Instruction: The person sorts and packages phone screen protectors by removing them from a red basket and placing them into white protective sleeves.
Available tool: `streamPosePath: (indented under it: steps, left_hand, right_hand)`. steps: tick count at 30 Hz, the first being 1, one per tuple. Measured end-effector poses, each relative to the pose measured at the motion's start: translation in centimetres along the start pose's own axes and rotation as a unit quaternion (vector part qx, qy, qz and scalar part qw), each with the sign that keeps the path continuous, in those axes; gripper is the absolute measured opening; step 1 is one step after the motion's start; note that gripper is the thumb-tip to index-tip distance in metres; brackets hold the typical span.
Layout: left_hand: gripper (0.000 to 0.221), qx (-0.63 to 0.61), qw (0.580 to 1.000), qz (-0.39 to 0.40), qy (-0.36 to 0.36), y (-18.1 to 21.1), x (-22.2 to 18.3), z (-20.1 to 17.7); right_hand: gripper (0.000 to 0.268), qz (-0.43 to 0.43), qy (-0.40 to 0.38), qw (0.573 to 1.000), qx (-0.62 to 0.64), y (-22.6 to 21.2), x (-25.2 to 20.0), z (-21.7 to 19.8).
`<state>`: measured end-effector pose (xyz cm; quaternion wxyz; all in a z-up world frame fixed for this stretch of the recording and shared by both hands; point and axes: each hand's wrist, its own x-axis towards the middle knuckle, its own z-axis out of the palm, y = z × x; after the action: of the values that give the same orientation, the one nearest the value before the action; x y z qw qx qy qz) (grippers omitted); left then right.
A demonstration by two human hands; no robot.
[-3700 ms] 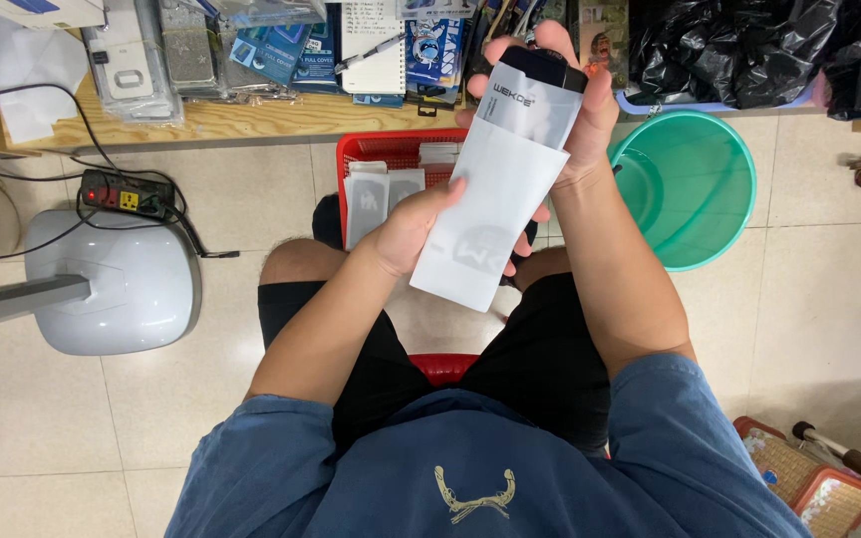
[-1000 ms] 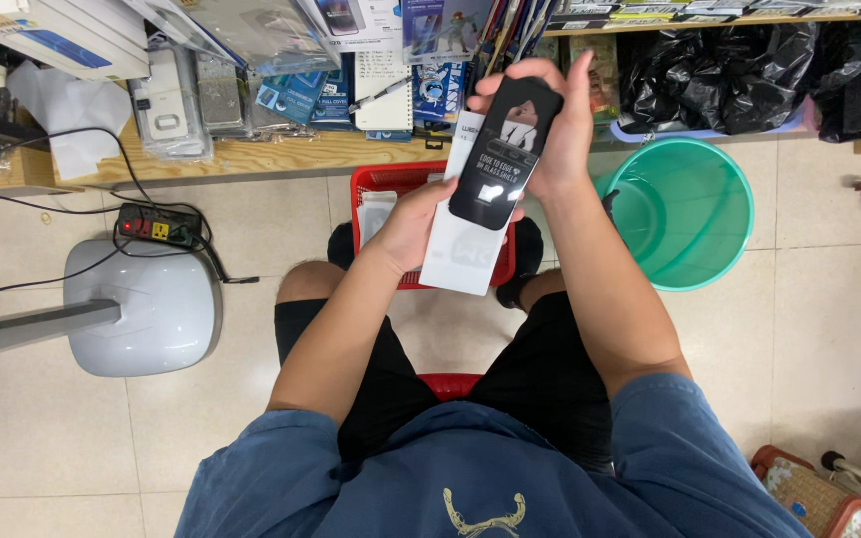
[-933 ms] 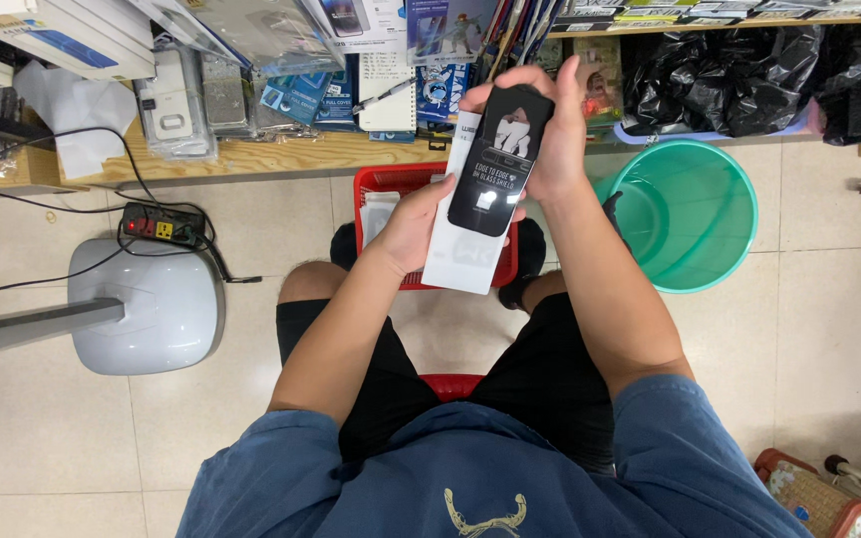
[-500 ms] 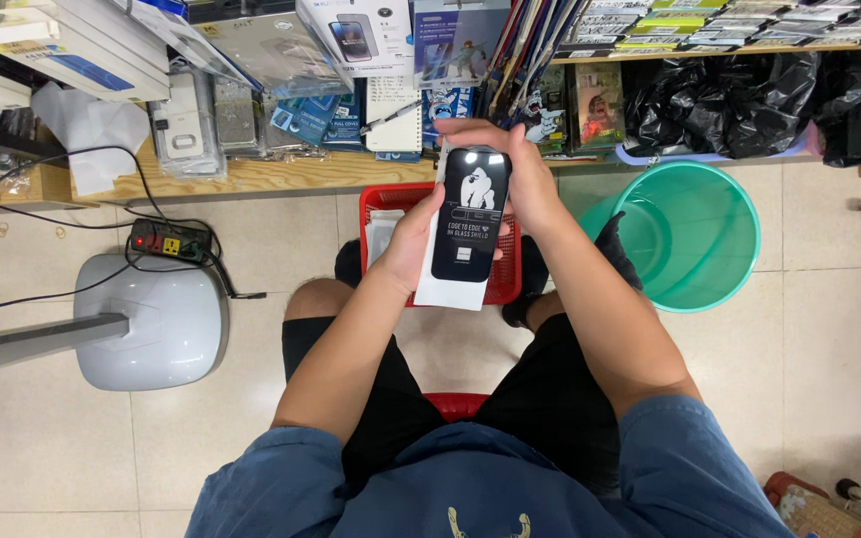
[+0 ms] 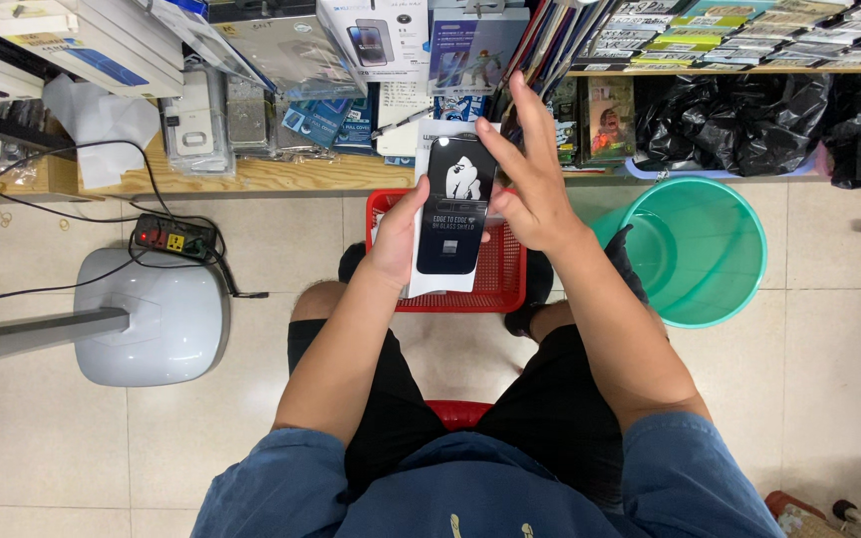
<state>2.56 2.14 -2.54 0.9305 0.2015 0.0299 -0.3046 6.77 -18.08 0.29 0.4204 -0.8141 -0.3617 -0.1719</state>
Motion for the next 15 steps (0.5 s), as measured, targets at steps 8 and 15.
streamPosePath:
  steps: [8,15]
  left_hand:
    - [0.059,-0.023,0.997,0.070,0.006,0.9,0.8,-1.6]
    - [0.061,-0.033,0.992,0.125,0.001,2.6,0.2,-0.9]
  right_hand:
    - [0.074,-0.015,-0.022,0.998,-0.050,-0.6,-0.1,2.2]
    - [0.075,-0.076,-0.017,0.994,-0.080,-1.3,-1.0,5.0]
